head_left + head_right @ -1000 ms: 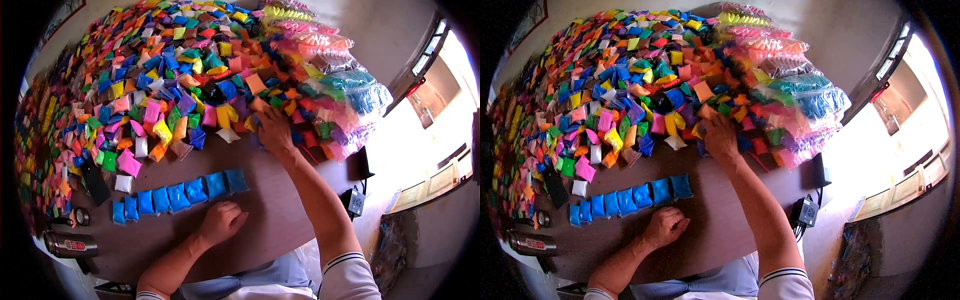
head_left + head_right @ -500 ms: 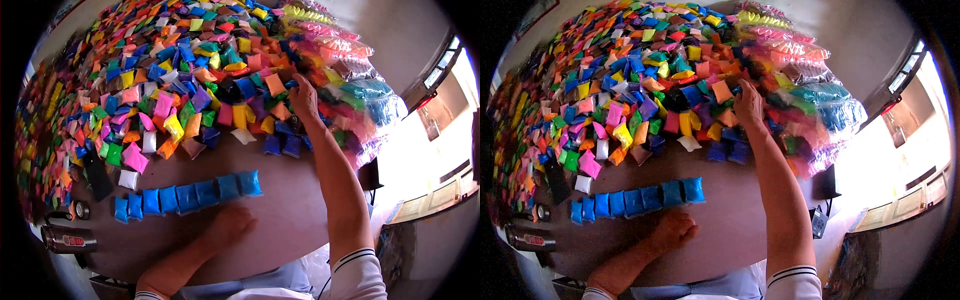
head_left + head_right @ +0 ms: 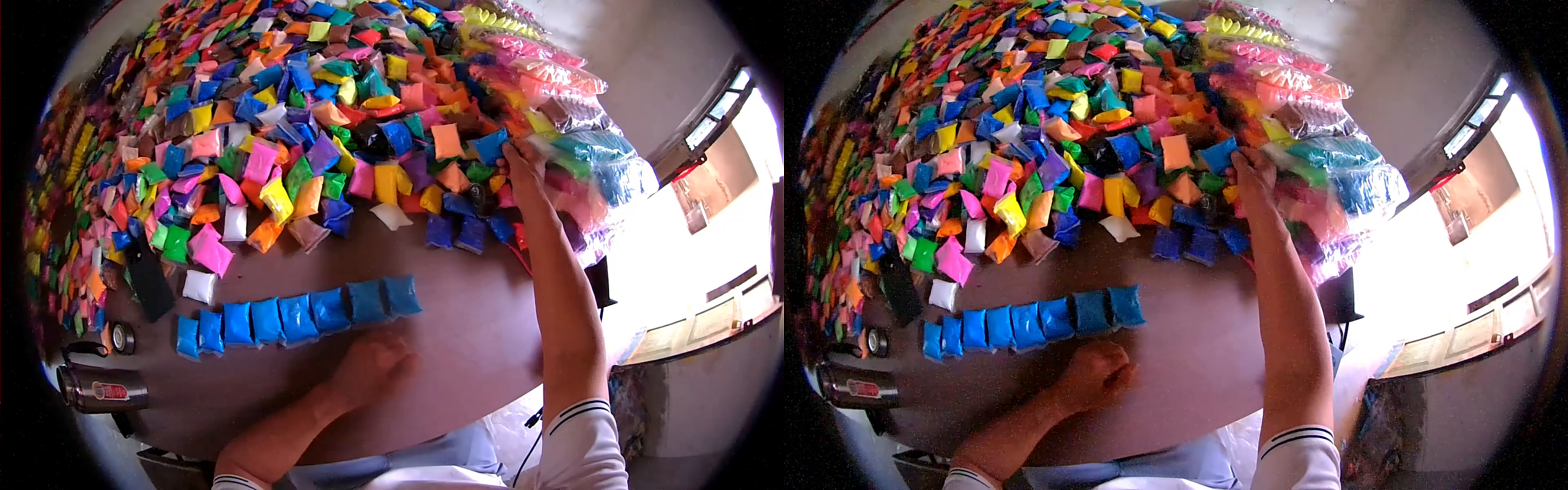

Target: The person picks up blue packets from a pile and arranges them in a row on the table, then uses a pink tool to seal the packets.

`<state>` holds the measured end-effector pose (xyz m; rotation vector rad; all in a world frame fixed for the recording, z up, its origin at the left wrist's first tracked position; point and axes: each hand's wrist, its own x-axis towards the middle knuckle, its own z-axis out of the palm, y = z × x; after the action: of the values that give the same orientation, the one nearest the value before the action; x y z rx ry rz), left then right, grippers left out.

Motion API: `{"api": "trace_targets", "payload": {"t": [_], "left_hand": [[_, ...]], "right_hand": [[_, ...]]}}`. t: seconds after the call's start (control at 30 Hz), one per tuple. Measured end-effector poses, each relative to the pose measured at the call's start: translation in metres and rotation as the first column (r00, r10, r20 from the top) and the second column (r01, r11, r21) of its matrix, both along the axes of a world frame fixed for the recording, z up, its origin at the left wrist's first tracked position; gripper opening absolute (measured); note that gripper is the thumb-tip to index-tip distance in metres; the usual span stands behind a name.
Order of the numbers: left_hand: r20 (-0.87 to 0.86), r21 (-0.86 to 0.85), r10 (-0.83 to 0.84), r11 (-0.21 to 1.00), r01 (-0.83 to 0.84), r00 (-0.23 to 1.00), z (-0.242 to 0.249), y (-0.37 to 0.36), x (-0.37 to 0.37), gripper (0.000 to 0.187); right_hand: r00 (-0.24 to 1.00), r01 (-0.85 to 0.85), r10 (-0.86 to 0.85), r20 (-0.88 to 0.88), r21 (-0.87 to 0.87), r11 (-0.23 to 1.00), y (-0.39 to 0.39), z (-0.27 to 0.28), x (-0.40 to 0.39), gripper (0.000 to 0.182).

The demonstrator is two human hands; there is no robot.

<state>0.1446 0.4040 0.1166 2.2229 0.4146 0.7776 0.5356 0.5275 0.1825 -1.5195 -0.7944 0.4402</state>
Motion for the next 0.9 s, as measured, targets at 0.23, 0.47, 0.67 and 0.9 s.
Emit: {"api": "trace_targets", "payload": {"t": [0.23,0.47,0.67,0.9], "left_hand": [[-0.008,-0.028,-0.024,0.999,0.024,1.0,-0.004,0.002,-0.001,0.023],[-0.02,0.002,-0.025,1.0,0.025,0.999,-0.009,0.003,-0.003,0.023],[-0.011,0.037,-0.022,0.999,0.023,1.0,-0.012,0.002,-0.003,0.023],[-0.001,-0.017,-0.003,1.0,0.003,1.0,-0.007,-0.001,-0.001,0.024]], "right_hand": [[0.997,-0.073,0.071,-0.043,-0.054,0.996,-0.009,-0.009,0.015,0.026],[0.869,0.12,-0.023,0.494,-0.165,0.979,0.0,-0.012,0.01,0.037],[0.879,0.178,0.051,0.474,-0.427,0.887,0.01,-0.024,0.011,0.055],[0.784,0.205,0.107,0.612,-0.417,0.885,-0.013,-0.031,-0.011,0.045]]}}
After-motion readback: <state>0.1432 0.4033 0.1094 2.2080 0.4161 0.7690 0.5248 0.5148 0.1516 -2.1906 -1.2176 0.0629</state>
